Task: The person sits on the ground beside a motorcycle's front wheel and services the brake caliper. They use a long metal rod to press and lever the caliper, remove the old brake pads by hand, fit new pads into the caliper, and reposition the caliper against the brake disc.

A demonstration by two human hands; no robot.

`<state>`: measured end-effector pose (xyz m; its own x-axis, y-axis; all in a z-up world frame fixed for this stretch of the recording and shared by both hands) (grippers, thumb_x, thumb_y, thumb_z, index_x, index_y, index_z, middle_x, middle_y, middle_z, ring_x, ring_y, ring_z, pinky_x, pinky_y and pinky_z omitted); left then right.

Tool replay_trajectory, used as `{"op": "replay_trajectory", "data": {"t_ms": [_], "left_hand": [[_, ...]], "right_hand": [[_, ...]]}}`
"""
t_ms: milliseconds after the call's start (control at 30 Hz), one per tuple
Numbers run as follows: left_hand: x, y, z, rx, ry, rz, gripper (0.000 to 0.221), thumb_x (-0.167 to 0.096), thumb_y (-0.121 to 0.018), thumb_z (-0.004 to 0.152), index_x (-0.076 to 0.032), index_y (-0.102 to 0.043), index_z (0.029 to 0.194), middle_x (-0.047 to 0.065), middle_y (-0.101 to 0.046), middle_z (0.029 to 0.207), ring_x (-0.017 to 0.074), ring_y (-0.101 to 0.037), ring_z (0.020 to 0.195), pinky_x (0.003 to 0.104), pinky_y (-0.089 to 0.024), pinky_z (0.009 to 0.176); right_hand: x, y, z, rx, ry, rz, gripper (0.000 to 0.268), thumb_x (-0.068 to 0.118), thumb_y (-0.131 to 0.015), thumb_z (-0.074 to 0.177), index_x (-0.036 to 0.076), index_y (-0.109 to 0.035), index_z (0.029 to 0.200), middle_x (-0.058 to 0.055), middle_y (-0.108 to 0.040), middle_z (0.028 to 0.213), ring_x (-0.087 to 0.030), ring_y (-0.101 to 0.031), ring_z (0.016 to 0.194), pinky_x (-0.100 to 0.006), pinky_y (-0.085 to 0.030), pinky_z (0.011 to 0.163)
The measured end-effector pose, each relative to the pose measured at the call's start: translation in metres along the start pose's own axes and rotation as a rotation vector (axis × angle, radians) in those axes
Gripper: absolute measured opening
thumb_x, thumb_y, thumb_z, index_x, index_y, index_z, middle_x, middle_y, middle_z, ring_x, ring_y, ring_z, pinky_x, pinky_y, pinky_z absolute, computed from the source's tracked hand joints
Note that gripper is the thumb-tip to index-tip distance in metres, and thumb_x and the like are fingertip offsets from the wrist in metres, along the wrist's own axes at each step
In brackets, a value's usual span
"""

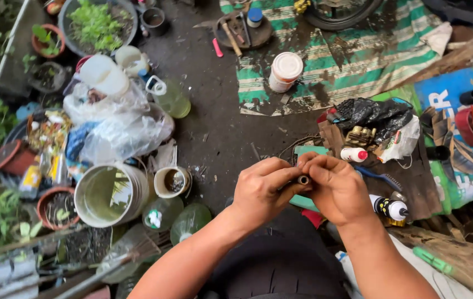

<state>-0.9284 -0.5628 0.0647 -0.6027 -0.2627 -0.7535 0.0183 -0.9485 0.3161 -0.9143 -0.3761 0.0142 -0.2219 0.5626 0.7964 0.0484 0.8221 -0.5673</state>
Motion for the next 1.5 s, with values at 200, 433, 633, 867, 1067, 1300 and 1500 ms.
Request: {"op": "replay_trajectory", "data": {"t_ms": [200, 433, 633, 867, 1067, 1300, 1500], "left_hand": [[0.047, -0.002, 0.075, 0.106, 0.034, -0.148, 0.012, -0.017, -0.086, 0.097, -0.011, -0.084, 0.108, 0.006, -0.075, 0.089, 0.0281, -0.076, 0.072, 0.037, -0.063, 0.063], [0.101, -0.021, 0.174, 0.169, 0.047, -0.309, 0.012, -0.016, -0.083, 0.102, -0.006, -0.082, 0.110, 0.010, -0.075, 0.090, 0.0319, -0.075, 0.069, 0.039, -0.062, 0.060], [0.128, -0.032, 0.265, 0.390, 0.155, -0.325, 0.018, -0.006, -0.079, 0.100, -0.002, -0.080, 0.118, 0.005, -0.066, 0.091, 0.0162, -0.056, 0.067, 0.031, -0.048, 0.060], [0.164, -0.046, 0.334, 0.458, 0.123, -0.374, 0.018, -0.005, -0.073, 0.105, 0.001, -0.077, 0.121, 0.007, -0.066, 0.094, 0.0186, -0.059, 0.070, 0.033, -0.050, 0.063], [0.210, -0.052, 0.390, 0.568, 0.125, -0.473, 0.018, -0.006, -0.066, 0.109, 0.003, -0.073, 0.123, 0.009, -0.069, 0.101, 0.0215, -0.067, 0.078, 0.034, -0.056, 0.071], [0.286, -0.054, 0.474, 0.777, 0.024, -0.558, 0.019, -0.008, -0.064, 0.109, 0.003, -0.072, 0.123, 0.010, -0.067, 0.103, 0.0251, -0.061, 0.078, 0.037, -0.052, 0.073], [0.337, -0.045, 0.549, 0.849, -0.139, -0.528, 0.014, -0.008, -0.067, 0.108, 0.003, -0.072, 0.114, 0.011, -0.065, 0.101, 0.0280, -0.060, 0.072, 0.040, -0.052, 0.069]], "right_hand": [[0.032, -0.019, 0.047, -0.170, 0.115, -0.033, 0.028, 0.014, -0.060, 0.112, -0.012, -0.069, 0.105, -0.025, -0.070, 0.117, -0.026, -0.065, 0.101, -0.040, -0.050, 0.084], [0.063, -0.007, 0.132, -0.118, 0.497, -0.283, 0.027, -0.003, -0.071, 0.098, -0.017, -0.072, 0.120, -0.035, -0.069, 0.130, -0.033, -0.068, 0.112, -0.047, -0.059, 0.093], [0.111, -0.011, 0.198, -0.135, 0.430, -0.287, 0.033, -0.008, -0.068, 0.096, 0.001, -0.079, 0.127, -0.021, -0.068, 0.147, -0.026, -0.062, 0.140, -0.037, -0.052, 0.115], [0.144, -0.015, 0.262, -0.179, 0.418, -0.283, 0.034, -0.013, -0.069, 0.098, -0.002, -0.077, 0.129, -0.020, -0.061, 0.151, -0.021, -0.070, 0.121, -0.030, -0.061, 0.104], [0.163, -0.016, 0.321, -0.217, 0.404, -0.305, 0.032, -0.010, -0.067, 0.099, -0.004, -0.075, 0.130, -0.018, -0.062, 0.150, -0.022, -0.071, 0.110, -0.030, -0.064, 0.093], [0.220, -0.033, 0.428, -0.154, 0.312, -0.562, 0.018, -0.002, -0.066, 0.098, -0.005, -0.078, 0.111, -0.013, -0.071, 0.117, -0.019, -0.070, 0.085, -0.027, -0.056, 0.074], [0.261, -0.053, 0.521, -0.099, 0.085, -0.751, 0.007, -0.008, -0.078, 0.086, -0.002, -0.081, 0.089, -0.003, -0.073, 0.096, -0.010, -0.056, 0.068, -0.023, -0.041, 0.059]]}}
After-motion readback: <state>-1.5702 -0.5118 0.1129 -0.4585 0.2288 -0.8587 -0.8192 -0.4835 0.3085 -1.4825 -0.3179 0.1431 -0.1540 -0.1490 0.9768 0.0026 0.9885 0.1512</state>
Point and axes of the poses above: each hand's wrist, its own z-axis towards the middle knuckle, its own y-axis out of the back of the hand, x = y × z, the point moved 3 cm from there along z, towards the middle knuckle
